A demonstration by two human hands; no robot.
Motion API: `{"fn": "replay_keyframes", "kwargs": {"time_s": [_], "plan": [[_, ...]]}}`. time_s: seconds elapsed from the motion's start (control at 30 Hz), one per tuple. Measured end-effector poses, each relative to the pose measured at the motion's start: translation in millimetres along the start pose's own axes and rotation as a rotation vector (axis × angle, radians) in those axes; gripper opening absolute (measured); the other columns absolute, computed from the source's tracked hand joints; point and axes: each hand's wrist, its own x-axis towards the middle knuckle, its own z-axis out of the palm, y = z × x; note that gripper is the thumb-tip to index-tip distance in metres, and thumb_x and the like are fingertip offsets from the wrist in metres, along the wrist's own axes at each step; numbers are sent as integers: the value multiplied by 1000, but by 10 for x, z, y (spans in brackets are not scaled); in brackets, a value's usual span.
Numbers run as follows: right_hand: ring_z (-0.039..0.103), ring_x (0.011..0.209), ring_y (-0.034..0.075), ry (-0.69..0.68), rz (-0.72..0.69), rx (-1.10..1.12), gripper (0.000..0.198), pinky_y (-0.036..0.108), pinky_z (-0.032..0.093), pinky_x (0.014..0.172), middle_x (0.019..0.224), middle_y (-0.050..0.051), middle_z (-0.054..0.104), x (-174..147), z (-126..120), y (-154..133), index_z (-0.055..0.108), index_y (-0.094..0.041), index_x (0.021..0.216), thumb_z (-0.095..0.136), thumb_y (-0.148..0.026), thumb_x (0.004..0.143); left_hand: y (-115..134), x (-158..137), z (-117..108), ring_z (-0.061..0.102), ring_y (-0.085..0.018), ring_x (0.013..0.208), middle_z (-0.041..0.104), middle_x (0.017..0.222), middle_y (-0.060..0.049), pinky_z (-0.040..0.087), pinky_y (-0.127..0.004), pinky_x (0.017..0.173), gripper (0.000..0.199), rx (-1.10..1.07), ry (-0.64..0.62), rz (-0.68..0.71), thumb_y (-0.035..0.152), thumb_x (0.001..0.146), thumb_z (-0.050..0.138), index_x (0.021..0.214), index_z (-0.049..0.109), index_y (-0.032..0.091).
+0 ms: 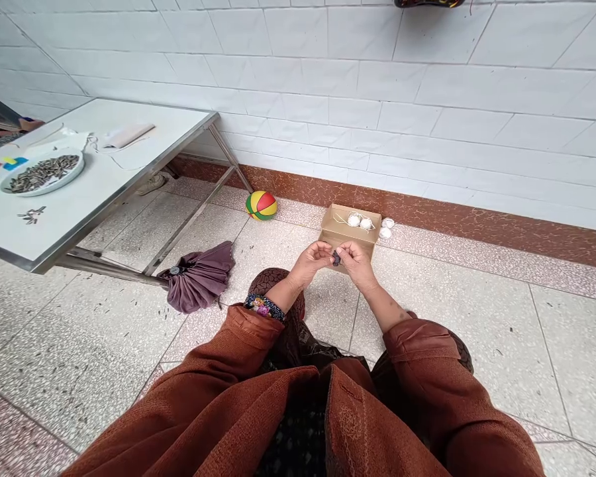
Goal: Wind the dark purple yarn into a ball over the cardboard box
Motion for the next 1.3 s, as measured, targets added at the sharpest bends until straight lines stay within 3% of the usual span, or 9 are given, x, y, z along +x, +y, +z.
{"fn": "replay_keyframes", "kwargs": {"time_s": [0.17,0.4,0.57,0.7,0.8,1.0,1.1,1.2,1.3], "plan": [[30,47,10,25,29,55,42,25,28,48,57,-10,36,-6,-8,-34,51,-26,86,69,-64,84,-33,-55,82,70,-14,76,68,89,0,53,-29,73,58,-18,-120,-115,51,68,91,103,60,17],[38,53,13,46,3,-106,38,27,35,53,60,-7,42,-19,13,3,53,-25,83,66,-61,86,-135,-47,94,62,-11,70,67,81,1,49,-27,70,53,36,-28,35,44,65,93,100,64,16],[45,60,14,-15,19,-142,44,29,40,59,66,-4,50,9,-8,8,57,-25,85,67,-68,83,-160,-21,40,59,-11,71,62,78,3,45,-26,69,52,170,-55,115,37,72,88,117,69,19],[39,54,13,-111,80,18,47,28,34,53,73,-3,52,-2,-55,-38,60,-25,98,53,-71,93,-99,-30,35,61,-11,69,60,79,4,46,-27,67,58,45,-83,34,40,72,89,121,66,20],[40,54,13,-118,102,35,40,28,34,52,73,-4,53,-16,-90,-21,57,-26,108,58,-63,93,-19,-56,32,63,-10,69,61,82,4,46,-25,67,56,-99,-54,-62,39,69,92,115,66,20],[59,68,18,-191,-42,-355,26,32,48,68,78,-1,67,-71,-156,50,62,-25,103,64,-48,92,45,-91,21,64,-7,70,65,86,5,47,-22,68,52,-351,9,-178,28,66,95,105,62,20],[62,72,21,-199,-157,-613,18,34,48,69,84,3,70,-107,-205,37,66,-25,103,60,-40,95,6,-84,20,65,-7,70,67,86,4,47,-21,68,53,-355,17,-197,28,64,96,104,63,19],[67,86,24,-180,-272,-743,18,35,50,74,99,8,74,-128,-245,36,68,-24,100,52,-34,100,-35,-78,25,64,-8,69,68,88,2,47,-23,69,53,-332,-8,-211,30,61,97,102,65,18],[68,88,25,-173,-306,-846,18,34,50,72,100,8,74,-141,-261,61,70,-25,101,53,-30,100,-46,-78,26,62,-8,72,70,92,0,48,-26,74,52,-265,-44,-224,33,61,97,100,67,16]]}}
